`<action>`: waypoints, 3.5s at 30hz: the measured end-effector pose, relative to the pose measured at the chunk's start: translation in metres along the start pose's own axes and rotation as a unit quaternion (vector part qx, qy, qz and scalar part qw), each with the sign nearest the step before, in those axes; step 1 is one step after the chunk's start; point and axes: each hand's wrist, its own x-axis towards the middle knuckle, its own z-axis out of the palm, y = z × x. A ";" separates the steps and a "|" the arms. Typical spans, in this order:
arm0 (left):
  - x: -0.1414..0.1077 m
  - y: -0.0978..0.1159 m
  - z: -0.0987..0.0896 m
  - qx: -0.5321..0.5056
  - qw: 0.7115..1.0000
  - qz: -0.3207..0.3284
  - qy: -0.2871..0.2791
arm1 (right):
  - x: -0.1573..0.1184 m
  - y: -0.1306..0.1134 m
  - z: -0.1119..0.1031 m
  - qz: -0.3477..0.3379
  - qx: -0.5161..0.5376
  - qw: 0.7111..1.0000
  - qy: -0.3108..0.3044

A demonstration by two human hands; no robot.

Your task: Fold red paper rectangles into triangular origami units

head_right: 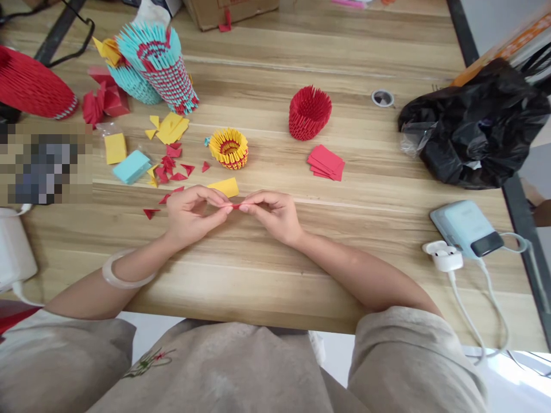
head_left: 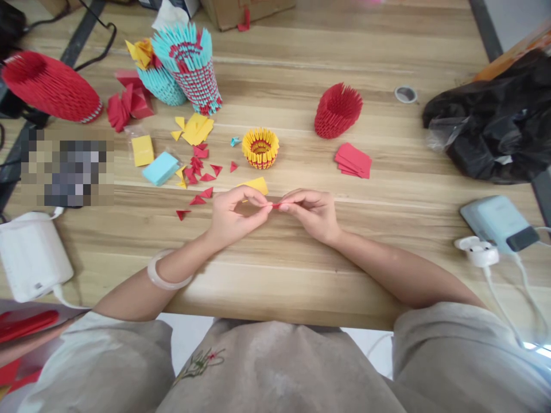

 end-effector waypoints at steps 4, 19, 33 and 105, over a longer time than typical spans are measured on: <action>0.001 0.003 0.003 -0.018 1.000 -0.025 0.007 | -0.001 0.002 -0.001 -0.004 0.009 1.000 -0.005; 0.012 0.002 0.002 -0.305 0.870 -0.354 -0.155 | -0.001 0.003 -0.003 -0.044 0.001 0.999 -0.023; 0.014 0.006 0.002 -0.333 0.837 -0.424 -0.091 | -0.003 0.005 -0.004 -0.184 -0.137 0.973 -0.039; 0.009 0.006 0.006 -0.254 0.912 -0.322 -0.022 | -0.004 0.012 -0.008 -0.311 -0.245 0.915 -0.081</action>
